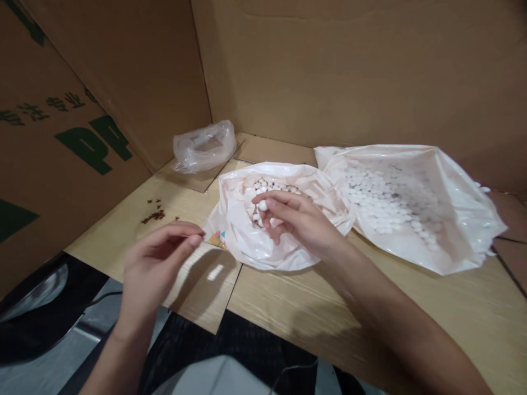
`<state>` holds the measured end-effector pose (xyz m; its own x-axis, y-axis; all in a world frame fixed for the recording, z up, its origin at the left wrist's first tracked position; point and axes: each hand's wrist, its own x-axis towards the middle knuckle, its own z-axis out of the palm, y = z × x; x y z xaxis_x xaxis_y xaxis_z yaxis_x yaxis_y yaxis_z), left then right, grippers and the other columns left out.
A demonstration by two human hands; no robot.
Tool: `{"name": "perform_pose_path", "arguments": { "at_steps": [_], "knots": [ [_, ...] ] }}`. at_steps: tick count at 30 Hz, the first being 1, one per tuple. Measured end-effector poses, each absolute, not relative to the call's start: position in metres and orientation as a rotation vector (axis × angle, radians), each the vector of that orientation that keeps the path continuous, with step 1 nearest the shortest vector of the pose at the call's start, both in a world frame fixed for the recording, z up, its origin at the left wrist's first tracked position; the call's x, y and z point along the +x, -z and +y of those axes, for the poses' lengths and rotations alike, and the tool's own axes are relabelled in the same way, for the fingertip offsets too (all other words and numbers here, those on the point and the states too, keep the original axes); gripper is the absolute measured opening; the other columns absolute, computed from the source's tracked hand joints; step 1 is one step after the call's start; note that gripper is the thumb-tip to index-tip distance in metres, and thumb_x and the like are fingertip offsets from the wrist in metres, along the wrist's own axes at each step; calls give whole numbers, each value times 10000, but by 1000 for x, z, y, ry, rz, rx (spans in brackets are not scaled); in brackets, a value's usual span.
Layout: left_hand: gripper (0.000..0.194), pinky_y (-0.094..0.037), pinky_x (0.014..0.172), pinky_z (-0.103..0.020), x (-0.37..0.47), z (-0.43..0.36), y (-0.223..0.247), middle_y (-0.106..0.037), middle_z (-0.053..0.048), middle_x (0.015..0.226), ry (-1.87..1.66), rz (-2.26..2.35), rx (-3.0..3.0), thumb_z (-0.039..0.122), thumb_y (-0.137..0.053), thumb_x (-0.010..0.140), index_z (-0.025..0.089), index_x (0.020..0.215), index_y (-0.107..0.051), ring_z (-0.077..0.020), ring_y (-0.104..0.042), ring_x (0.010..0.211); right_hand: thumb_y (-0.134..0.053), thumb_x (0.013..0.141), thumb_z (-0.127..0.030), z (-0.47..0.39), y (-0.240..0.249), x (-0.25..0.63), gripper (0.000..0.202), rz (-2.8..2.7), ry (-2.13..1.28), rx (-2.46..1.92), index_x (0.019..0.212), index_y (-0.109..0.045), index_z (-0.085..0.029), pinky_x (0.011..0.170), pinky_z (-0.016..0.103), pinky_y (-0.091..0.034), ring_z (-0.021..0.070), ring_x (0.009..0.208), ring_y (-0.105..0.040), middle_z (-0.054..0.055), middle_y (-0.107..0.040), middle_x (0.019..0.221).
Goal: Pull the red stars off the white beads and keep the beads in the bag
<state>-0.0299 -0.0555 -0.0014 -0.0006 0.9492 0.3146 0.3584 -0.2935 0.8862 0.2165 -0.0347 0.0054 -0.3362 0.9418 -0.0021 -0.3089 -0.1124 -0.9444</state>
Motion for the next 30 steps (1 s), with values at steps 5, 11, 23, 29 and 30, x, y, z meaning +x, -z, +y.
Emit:
{"name": "perform_pose_path", "arguments": {
  "at_steps": [5, 11, 23, 29, 30],
  "knots": [
    [46, -524, 877, -176, 18, -76, -10, -699, -21, 1087, -1349, 1035, 1636, 164, -674, 825, 201, 798, -679, -119, -651, 1050, -688, 844, -351, -47, -6, 203, 252, -1135, -1756, -704, 945, -583, -144, 511, 174, -543, 97, 688, -604, 28, -623, 794],
    [90, -547, 892, -193, 28, -79, -5, -697, -14, 1125, -1350, 929, 1508, 134, -641, 850, 218, 842, -674, -125, -665, 1057, -673, 869, -343, -55, -10, 196, 244, -1244, -1743, -598, 843, -549, -135, 542, 166, -544, 63, 626, -607, 4, -621, 783],
    [145, -527, 925, -151, 28, -85, -5, -699, 38, 1109, -1379, 954, 1575, 107, -627, 859, 243, 882, -673, -72, -659, 1036, -643, 892, -346, -62, -10, 195, 238, -1325, -1680, -619, 842, -528, -144, 592, 225, -541, 90, 639, -606, 7, -605, 743],
    [176, -548, 896, -165, 26, -86, -5, -705, 29, 1094, -1406, 913, 1582, 80, -638, 841, 239, 910, -670, -82, -668, 1015, -642, 895, -336, -66, -14, 194, 236, -1315, -1690, -628, 834, -527, -139, 609, 220, -532, 82, 620, -608, 5, -608, 731],
    [185, -547, 900, -164, 26, -86, -5, -706, 34, 1092, -1411, 905, 1593, 76, -635, 841, 242, 913, -671, -78, -667, 1013, -645, 892, -332, -66, -14, 193, 236, -1307, -1695, -622, 829, -526, -140, 610, 217, -533, 81, 623, -607, 4, -607, 730]
  ]
}}
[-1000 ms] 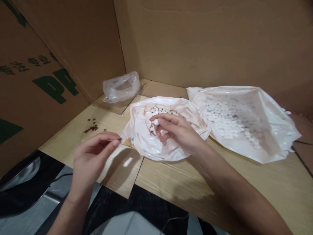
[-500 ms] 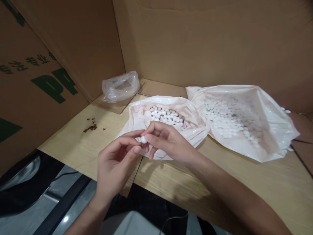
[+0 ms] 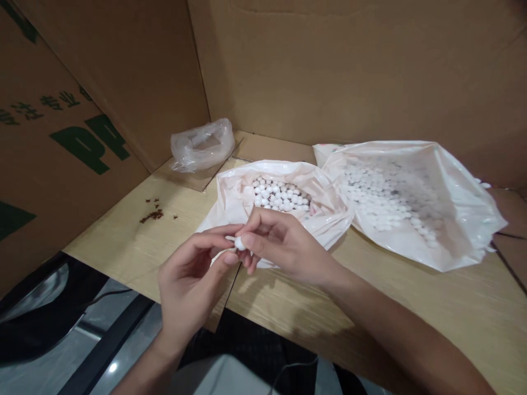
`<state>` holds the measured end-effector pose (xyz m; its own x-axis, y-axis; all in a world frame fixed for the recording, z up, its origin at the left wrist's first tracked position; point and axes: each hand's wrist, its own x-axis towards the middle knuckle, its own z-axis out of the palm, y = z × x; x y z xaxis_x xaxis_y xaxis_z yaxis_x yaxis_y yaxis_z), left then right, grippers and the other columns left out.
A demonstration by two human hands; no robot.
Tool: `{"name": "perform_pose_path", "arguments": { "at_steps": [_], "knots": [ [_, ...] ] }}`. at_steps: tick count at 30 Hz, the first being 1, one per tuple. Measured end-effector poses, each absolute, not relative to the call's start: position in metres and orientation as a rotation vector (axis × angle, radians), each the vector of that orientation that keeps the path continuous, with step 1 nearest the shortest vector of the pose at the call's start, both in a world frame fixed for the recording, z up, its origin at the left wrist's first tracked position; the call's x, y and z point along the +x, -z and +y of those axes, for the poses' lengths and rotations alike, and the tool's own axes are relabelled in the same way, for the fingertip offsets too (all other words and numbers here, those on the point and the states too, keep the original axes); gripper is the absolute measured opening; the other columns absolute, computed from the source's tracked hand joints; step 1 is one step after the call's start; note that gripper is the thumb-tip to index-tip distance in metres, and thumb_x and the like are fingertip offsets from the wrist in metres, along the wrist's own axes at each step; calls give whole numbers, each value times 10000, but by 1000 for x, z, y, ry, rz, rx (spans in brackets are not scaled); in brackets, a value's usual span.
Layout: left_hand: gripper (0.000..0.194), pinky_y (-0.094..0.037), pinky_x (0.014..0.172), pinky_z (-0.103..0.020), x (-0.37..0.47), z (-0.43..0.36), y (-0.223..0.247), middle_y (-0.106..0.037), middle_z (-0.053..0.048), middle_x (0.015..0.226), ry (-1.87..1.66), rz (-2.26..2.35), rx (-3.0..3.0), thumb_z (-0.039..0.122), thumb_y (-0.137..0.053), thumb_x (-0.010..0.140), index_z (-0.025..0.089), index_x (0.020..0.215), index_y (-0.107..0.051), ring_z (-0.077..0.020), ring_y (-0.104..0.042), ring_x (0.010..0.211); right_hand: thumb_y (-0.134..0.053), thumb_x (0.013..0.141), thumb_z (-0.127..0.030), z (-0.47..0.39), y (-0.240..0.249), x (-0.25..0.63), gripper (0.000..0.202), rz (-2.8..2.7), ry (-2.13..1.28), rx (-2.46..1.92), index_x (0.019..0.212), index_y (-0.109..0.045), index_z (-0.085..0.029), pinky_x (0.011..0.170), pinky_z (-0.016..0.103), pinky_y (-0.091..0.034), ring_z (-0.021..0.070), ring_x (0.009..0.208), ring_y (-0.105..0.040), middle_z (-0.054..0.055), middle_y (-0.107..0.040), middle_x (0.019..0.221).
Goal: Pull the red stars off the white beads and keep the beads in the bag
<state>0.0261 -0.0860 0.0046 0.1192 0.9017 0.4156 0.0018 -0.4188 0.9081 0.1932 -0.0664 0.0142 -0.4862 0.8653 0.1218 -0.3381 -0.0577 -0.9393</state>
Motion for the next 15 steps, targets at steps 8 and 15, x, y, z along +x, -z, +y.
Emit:
{"name": "perform_pose_path", "arguments": {
  "at_steps": [8, 15],
  "knots": [
    [200, -552, 891, -178, 24, -86, -4, -712, 36, 1075, -1433, 898, 1620, 53, -634, 831, 240, 891, -671, -80, -671, 991, -674, 866, -320, -70, -17, 192, 240, -1304, -1700, -608, 793, -523, -148, 638, 227, -521, 83, 640, -597, -5, -605, 717],
    [211, -544, 916, -191, 22, -86, 0, -709, 47, 1076, -1430, 882, 1605, 56, -652, 816, 250, 893, -681, -76, -664, 991, -737, 803, -238, -70, -18, 192, 199, -1294, -1715, -620, 803, -560, -147, 655, 216, -501, 82, 645, -596, -15, -608, 711]
  ]
}}
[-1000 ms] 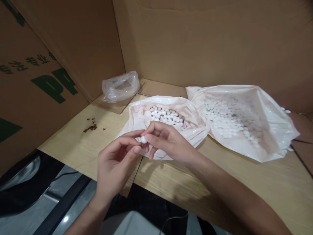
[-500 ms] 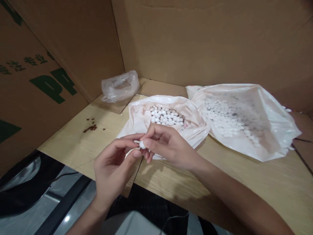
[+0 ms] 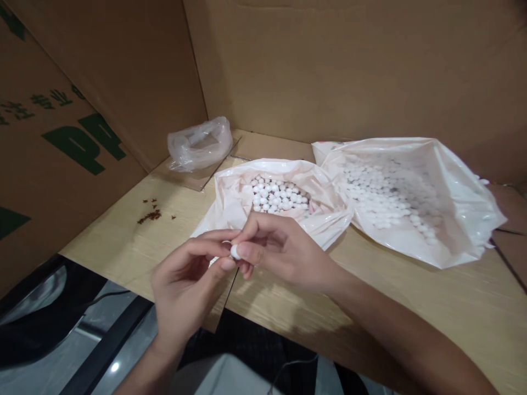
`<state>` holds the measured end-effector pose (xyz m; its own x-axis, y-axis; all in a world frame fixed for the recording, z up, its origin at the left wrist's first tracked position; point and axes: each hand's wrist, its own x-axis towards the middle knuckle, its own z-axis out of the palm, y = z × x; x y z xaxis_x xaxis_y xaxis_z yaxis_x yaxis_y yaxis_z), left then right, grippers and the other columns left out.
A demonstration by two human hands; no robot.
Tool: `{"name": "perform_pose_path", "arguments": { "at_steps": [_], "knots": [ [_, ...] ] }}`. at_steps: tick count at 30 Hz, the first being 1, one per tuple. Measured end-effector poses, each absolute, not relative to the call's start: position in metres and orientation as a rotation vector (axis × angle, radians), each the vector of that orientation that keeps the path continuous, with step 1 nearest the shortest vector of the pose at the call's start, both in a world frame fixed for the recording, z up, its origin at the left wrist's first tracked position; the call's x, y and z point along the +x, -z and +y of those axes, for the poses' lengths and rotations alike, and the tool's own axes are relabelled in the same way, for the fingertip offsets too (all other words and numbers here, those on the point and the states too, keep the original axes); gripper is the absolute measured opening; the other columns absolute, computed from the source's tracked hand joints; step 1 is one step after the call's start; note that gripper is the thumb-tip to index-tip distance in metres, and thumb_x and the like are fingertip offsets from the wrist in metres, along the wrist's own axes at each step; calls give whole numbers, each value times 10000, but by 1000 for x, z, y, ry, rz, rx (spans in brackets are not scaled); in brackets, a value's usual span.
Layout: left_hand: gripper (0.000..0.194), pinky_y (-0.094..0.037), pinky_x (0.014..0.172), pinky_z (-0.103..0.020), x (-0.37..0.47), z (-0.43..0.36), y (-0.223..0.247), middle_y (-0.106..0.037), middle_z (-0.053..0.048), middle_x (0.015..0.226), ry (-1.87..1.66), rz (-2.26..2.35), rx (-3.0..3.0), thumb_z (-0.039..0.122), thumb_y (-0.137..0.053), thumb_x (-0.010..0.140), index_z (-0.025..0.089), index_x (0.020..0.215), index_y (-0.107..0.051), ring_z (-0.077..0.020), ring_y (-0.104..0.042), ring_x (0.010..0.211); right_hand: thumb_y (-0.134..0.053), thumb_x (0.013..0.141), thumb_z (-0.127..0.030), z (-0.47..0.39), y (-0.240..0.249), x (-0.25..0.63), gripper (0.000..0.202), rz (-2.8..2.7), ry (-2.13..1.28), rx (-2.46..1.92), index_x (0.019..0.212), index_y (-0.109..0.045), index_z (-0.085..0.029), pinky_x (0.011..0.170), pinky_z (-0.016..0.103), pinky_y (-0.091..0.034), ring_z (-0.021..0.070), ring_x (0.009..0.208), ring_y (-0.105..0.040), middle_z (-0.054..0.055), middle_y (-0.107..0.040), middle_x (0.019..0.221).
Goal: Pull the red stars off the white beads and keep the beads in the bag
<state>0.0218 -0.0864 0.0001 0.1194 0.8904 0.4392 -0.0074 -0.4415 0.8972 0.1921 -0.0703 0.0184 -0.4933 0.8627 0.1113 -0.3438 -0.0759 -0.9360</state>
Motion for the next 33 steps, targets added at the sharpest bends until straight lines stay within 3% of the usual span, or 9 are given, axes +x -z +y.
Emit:
{"name": "perform_pose_path", "arguments": {
  "at_steps": [9, 14, 19, 22, 25, 30, 33],
  "knots": [
    [207, -555, 899, -226, 21, -89, 1, -711, 22, 1038, -1485, 916, 1627, 40, -661, 797, 231, 875, -669, -99, -667, 967, -755, 782, -259, -76, -21, 188, 223, -1256, -1738, -629, 797, -560, -153, 633, 224, -490, 89, 639, -579, -13, -597, 717],
    [209, -542, 912, -186, 22, -86, 2, -710, 41, 1048, -1451, 899, 1627, 41, -652, 808, 238, 878, -665, -77, -662, 985, -710, 824, -253, -75, -21, 190, 167, -1409, -1585, -711, 805, -575, -157, 654, 230, -491, 97, 673, -591, -15, -602, 733],
    [132, -559, 869, -192, 12, -82, 2, -702, 13, 1018, -1385, 916, 1631, 128, -631, 854, 245, 915, -644, -104, -661, 995, -617, 895, -179, -78, -42, 212, 4, -1809, -807, -925, 894, -616, -183, 720, 240, -500, 112, 797, -624, 6, -668, 863],
    [102, -552, 893, -228, -1, -78, 4, -682, -4, 1016, -1470, 1018, 1641, 182, -612, 878, 255, 941, -647, -129, -644, 1023, -617, 890, -150, -80, -58, 230, 133, -1614, -280, -1024, 996, -586, -225, 701, 268, -527, 142, 869, -630, 32, -659, 969],
    [41, -537, 887, -206, -12, -72, 8, -678, -6, 982, -1531, 1182, 1605, 212, -642, 860, 239, 891, -644, -121, -646, 971, -627, 866, -120, -72, -58, 243, 191, -1418, 23, -1035, 1007, -569, -235, 661, 270, -530, 161, 908, -626, 46, -633, 1016],
    [76, -496, 877, -128, -27, -66, 23, -684, 1, 983, -1479, 1380, 1661, 272, -675, 832, 219, 878, -646, -89, -641, 941, -557, 880, -136, -46, -38, 256, 214, -1908, -113, -1334, 1078, -620, -188, 681, 304, -525, 167, 868, -632, 88, -569, 1273],
    [159, -491, 905, -178, -43, -62, 37, -686, -12, 1009, -1410, 1501, 1820, 333, -662, 829, 205, 924, -657, -123, -634, 970, -554, 886, -172, -40, -42, 271, 187, -1839, -164, -1429, 1046, -649, -184, 694, 297, -513, 157, 839, -637, 43, -655, 1119]
  ]
}}
